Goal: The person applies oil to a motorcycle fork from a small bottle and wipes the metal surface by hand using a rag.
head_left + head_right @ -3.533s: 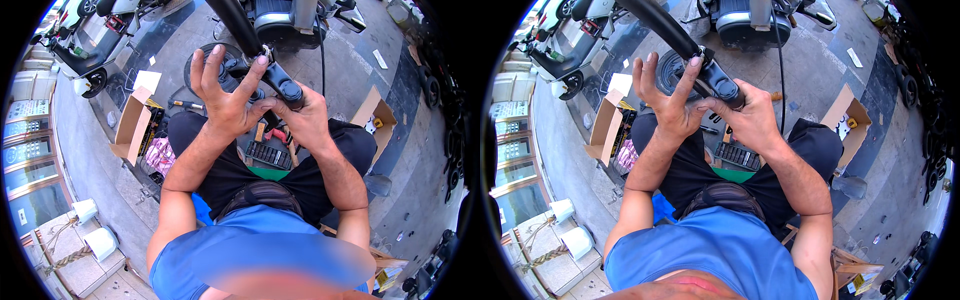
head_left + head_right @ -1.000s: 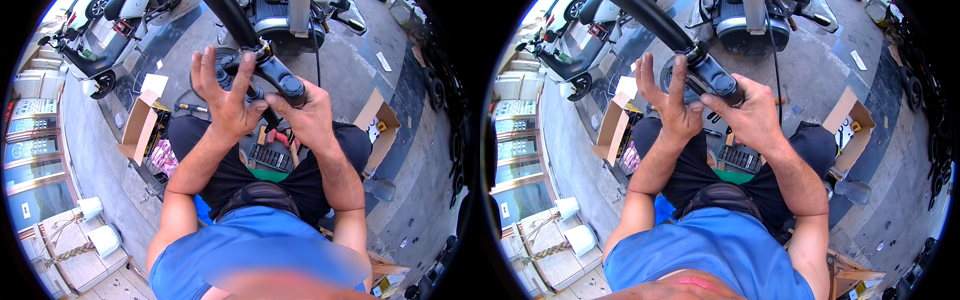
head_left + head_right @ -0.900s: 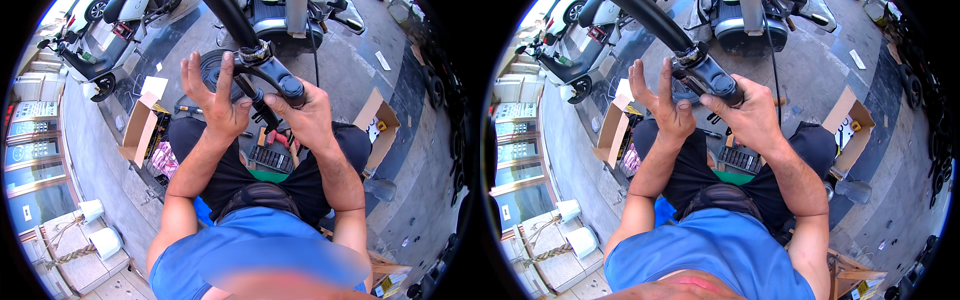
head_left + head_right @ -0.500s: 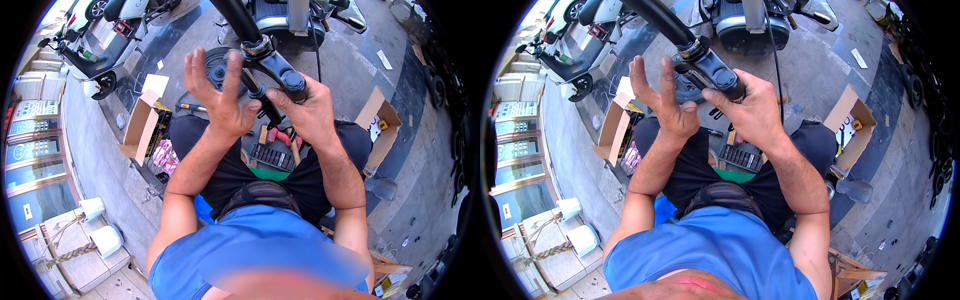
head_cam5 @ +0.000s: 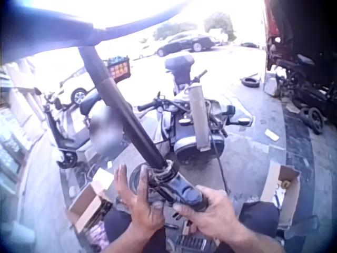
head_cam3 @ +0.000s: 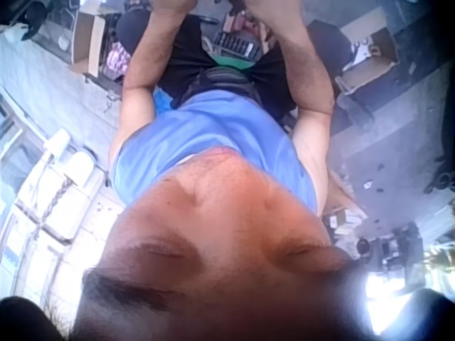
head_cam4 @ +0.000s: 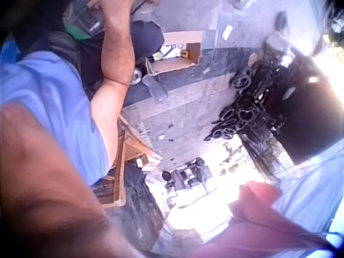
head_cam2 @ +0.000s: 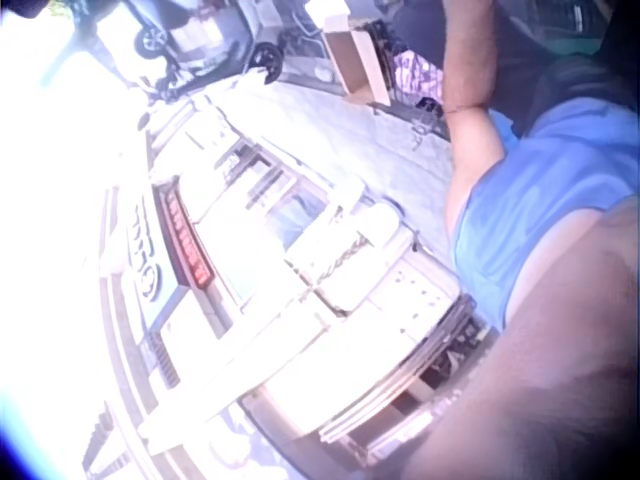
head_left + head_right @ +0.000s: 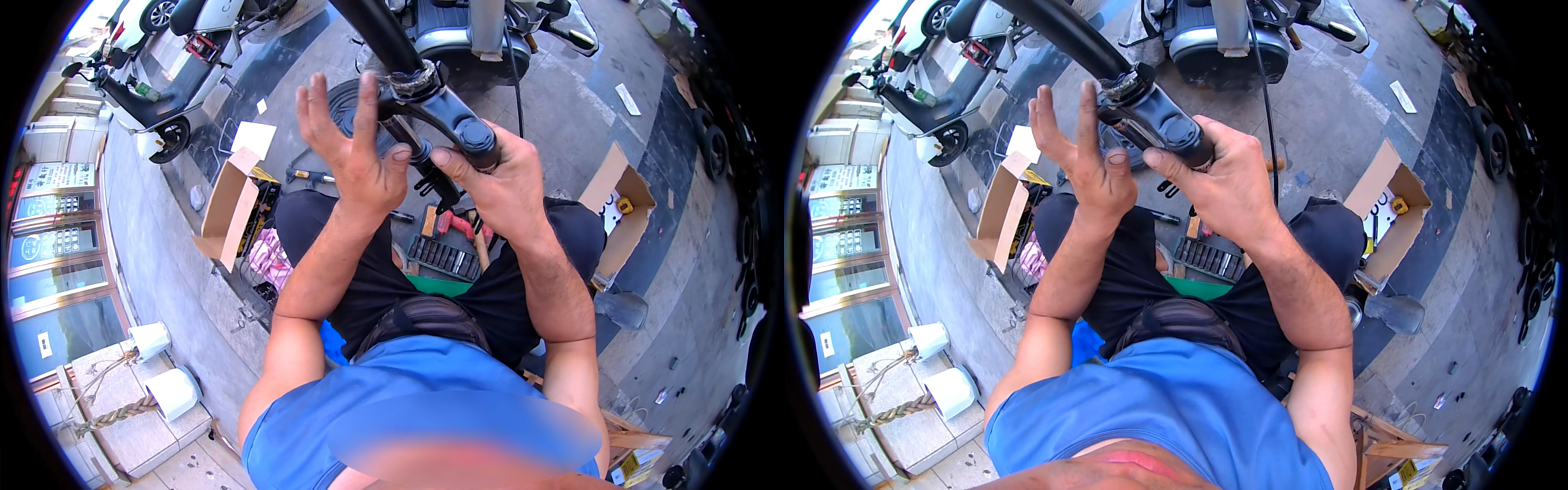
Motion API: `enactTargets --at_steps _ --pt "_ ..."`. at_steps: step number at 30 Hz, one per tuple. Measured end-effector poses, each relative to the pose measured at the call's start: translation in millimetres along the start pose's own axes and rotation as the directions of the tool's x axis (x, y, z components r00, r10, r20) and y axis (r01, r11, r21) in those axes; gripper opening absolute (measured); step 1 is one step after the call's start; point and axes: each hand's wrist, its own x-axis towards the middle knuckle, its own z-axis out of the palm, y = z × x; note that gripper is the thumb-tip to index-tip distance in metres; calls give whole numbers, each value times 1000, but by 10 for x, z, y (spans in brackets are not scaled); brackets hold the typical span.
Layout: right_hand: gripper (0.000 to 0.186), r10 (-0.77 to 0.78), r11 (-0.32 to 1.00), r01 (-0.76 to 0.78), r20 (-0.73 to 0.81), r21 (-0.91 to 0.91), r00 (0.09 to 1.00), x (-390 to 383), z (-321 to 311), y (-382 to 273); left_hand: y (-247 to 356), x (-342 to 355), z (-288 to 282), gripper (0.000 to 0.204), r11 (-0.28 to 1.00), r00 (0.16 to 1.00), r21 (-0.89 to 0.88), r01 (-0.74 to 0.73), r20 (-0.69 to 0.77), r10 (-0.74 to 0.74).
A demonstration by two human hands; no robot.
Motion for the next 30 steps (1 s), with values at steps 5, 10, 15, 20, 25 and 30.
enactTargets --at_steps 5,10,15,20,25,30 --pt "27 -27 999 28 -14 35 1000 21 18 82 172 18 21 75 989 989 -29 -146 -35 145" --pt "27 23 1000 -23 -14 16 1000 20 14 44 63 -35 -13 73 997 997 -51 -60 -43 58" --pt "26 15 999 -14 -15 48 1000 16 16 73 172 70 45 74 990 989 -1 -140 -43 140" --pt "26 -48 999 48 -30 -11 998 21 8 12 54 -47 -51 74 996 997 -62 -66 -39 63" --pt "27 33 999 -33 -8 33 999 7 -4 59 127 61 -10 71 990 992 -59 -126 -34 124" --pt "27 -8 999 9 -27 31 1000 14 -20 43 36 -7 -45 70 995 997 -70 -65 -51 62"
